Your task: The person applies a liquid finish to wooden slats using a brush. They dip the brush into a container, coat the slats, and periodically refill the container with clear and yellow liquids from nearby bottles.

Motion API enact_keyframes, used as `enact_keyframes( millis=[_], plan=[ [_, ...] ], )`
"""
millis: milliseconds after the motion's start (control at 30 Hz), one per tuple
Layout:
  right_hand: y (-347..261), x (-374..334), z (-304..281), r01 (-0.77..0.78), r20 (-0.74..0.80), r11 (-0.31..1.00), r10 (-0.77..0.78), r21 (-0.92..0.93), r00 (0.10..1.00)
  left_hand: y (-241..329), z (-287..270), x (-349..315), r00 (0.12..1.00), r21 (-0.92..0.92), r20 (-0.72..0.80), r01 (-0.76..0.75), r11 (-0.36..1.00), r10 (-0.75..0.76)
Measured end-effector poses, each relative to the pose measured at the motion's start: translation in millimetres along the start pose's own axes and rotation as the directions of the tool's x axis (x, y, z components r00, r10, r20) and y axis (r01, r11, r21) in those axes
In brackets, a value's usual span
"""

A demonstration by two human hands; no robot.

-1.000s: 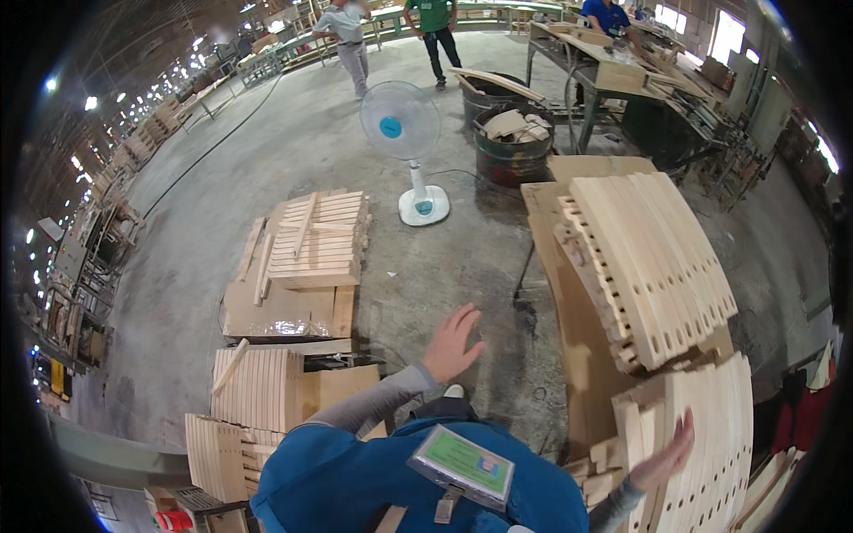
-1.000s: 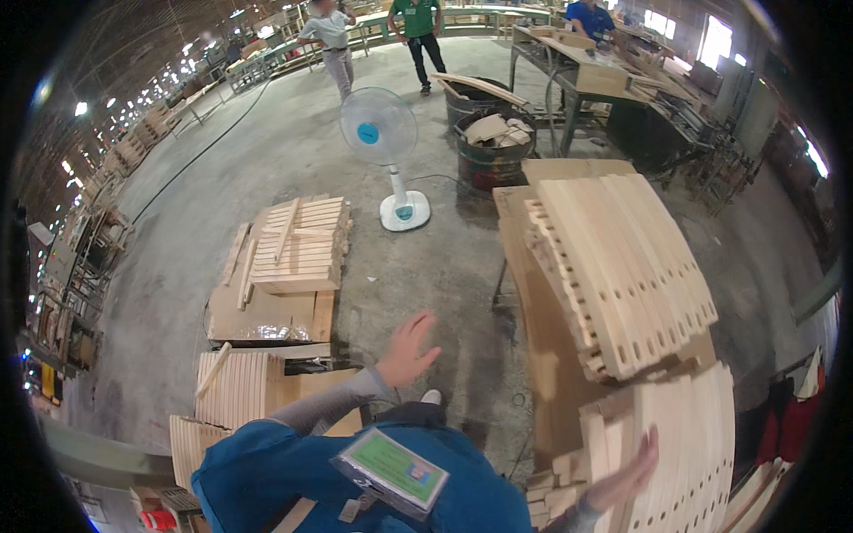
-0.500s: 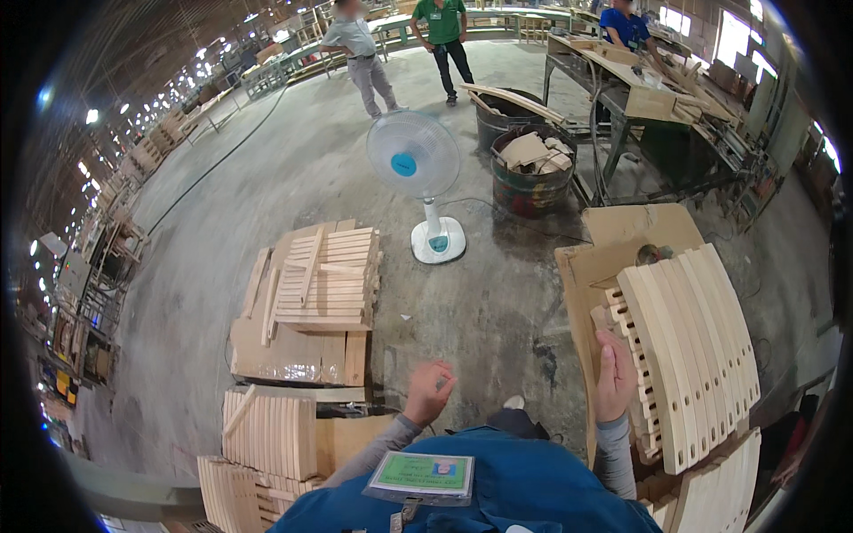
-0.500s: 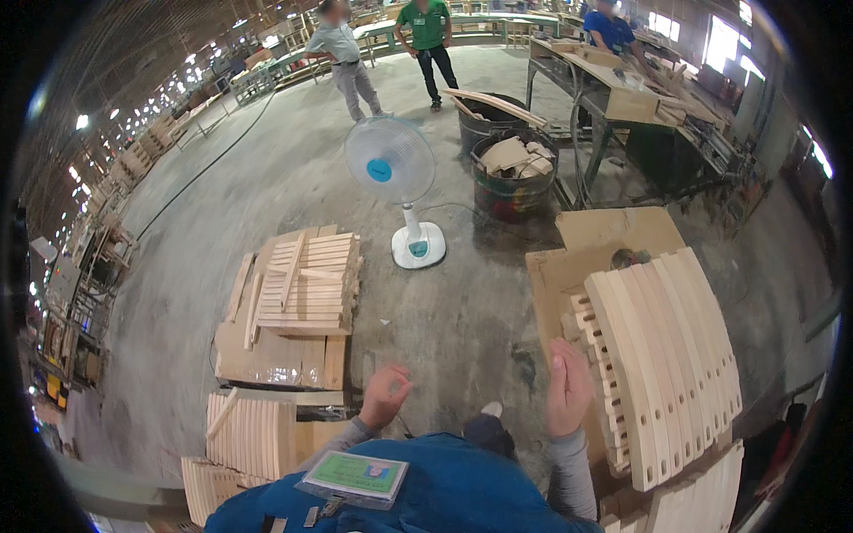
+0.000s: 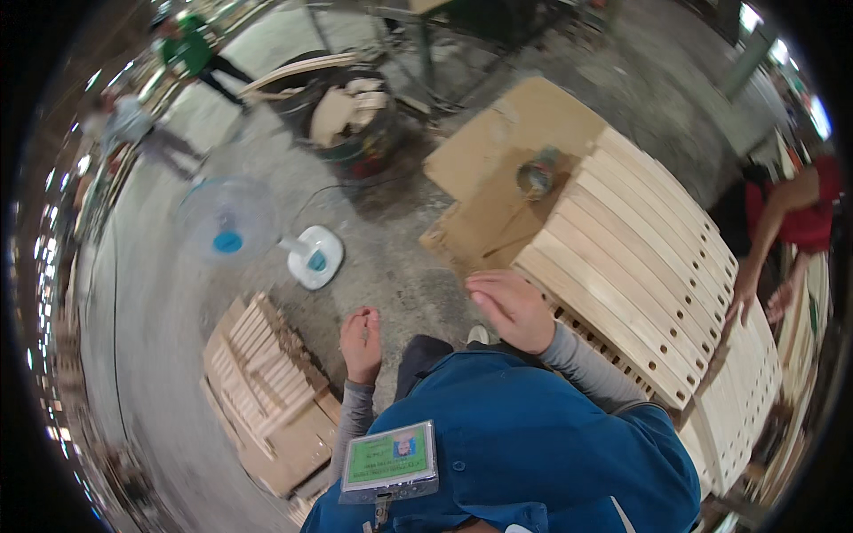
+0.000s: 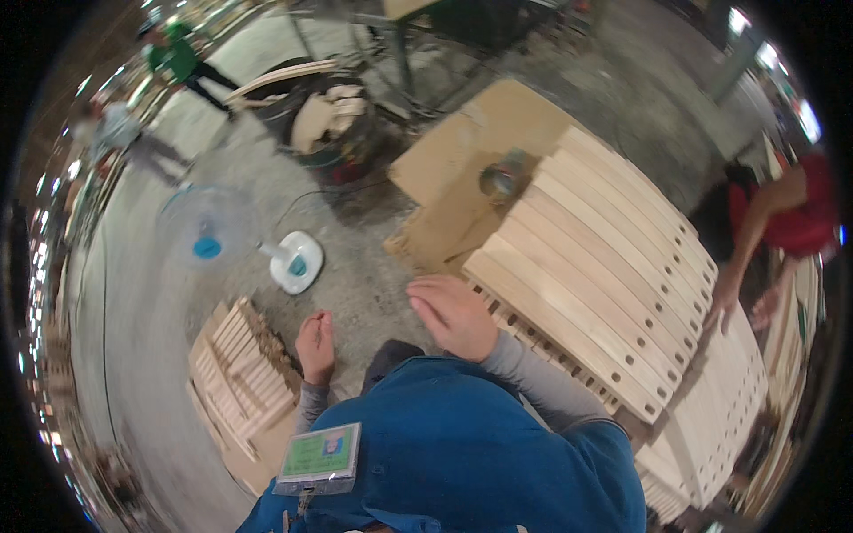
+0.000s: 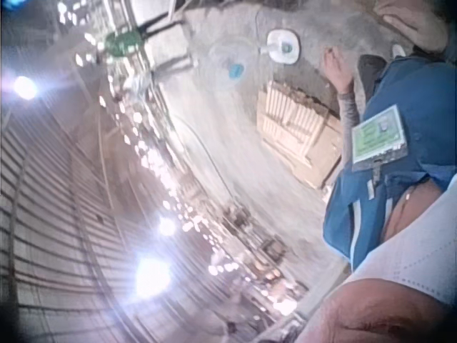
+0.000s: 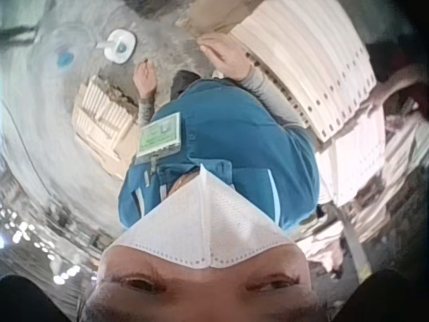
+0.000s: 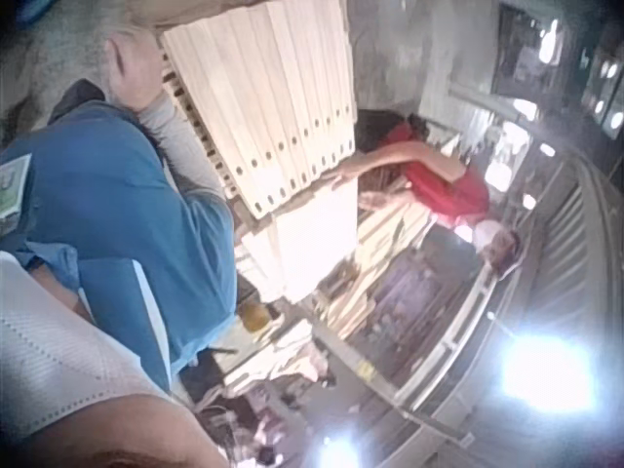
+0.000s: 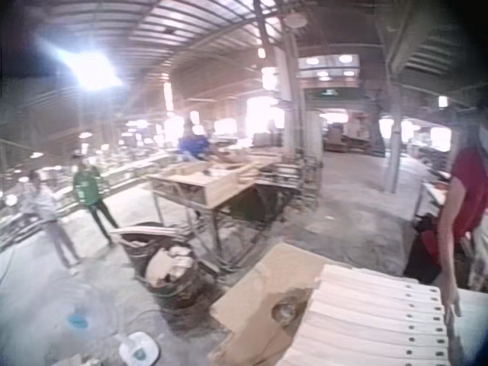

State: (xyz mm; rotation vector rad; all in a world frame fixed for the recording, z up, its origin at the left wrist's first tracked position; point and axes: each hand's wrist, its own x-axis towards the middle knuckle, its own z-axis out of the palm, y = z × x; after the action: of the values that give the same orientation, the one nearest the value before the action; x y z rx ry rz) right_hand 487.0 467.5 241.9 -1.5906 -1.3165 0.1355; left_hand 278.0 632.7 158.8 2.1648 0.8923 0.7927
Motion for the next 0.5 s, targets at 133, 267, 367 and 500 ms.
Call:
enact_keyframes(
  millis=[133, 267, 367, 500],
  plan=[
    [26.0, 20.8, -0.1, -0.111, -0.048, 0.989, 0.106, -0.098, 0.993, 7.3, 36.4, 86.8, 0.975, -0.038, 0.218, -0.035, 0.999, 0.042],
    [48.6, 41.3, 5.8, -0.243, -0.146, 0.950, 0.216, -0.198, 0.965, 13.0, 85.3, 174.6, 0.891, -0.197, 0.429, -0.068, 0.978, 0.148],
    [50.1, 61.2, 12.2, -0.385, -0.238, 0.872, 0.322, -0.302, 0.916, 13.1, 126.2, 235.6, 0.773, -0.294, 0.570, -0.125, 0.948, 0.279],
    [52.3, 87.3, 29.2, -0.609, -0.408, 0.713, 0.470, -0.347, 0.783, 10.0, 202.7, 310.6, 0.572, -0.453, 0.665, -0.204, 0.868, 0.481]
  ],
)
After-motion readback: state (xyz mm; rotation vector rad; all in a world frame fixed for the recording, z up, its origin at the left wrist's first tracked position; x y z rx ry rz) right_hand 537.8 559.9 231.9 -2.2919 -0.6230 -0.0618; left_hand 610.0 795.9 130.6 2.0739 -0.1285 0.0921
